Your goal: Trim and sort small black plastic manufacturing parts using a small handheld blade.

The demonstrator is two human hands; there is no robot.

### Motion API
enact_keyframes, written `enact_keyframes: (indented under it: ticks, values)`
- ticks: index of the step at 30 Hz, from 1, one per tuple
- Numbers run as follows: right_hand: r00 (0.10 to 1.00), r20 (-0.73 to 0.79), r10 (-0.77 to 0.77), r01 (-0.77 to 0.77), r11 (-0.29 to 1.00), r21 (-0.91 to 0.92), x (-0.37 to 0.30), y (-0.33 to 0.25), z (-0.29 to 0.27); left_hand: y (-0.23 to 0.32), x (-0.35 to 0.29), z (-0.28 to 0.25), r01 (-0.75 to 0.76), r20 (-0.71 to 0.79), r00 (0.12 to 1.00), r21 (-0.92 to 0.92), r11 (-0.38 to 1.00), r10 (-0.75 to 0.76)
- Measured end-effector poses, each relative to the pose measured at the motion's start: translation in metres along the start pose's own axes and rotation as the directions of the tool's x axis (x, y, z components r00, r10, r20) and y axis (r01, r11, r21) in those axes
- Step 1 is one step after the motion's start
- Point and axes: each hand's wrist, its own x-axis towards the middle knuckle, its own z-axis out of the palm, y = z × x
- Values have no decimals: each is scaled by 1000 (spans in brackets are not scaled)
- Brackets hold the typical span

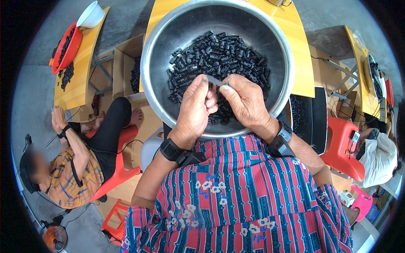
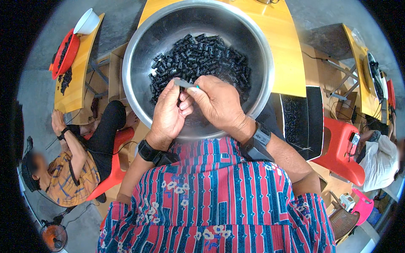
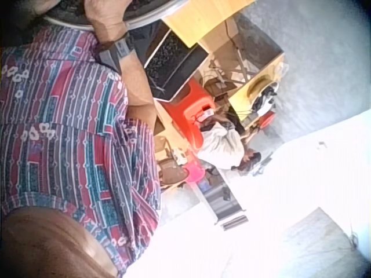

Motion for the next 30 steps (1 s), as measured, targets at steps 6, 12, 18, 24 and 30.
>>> enact_keyframes:
  ticks: [6,12,18,24,30]
  values:
    - [999,50,-7,14,991,-136,0,-3,2,1,0,7,-16,-52,998,30,999,17]
    - [998,54,-13,21,987,-161,2,-5,2,2,-1,6,13,-63,998,12,1000,-12]
    - [999,50,7,1,985,-174,2,-4,2,1,0,0,34,-29,999,-24,999,-34]
    - [999,52,3,7,982,-188,2,-3,2,1,1,-1,39,-15,999,-41,998,-39]
    - [998,59,32,-19,978,-210,2,-4,2,2,1,-2,52,-12,999,-45,998,-52]
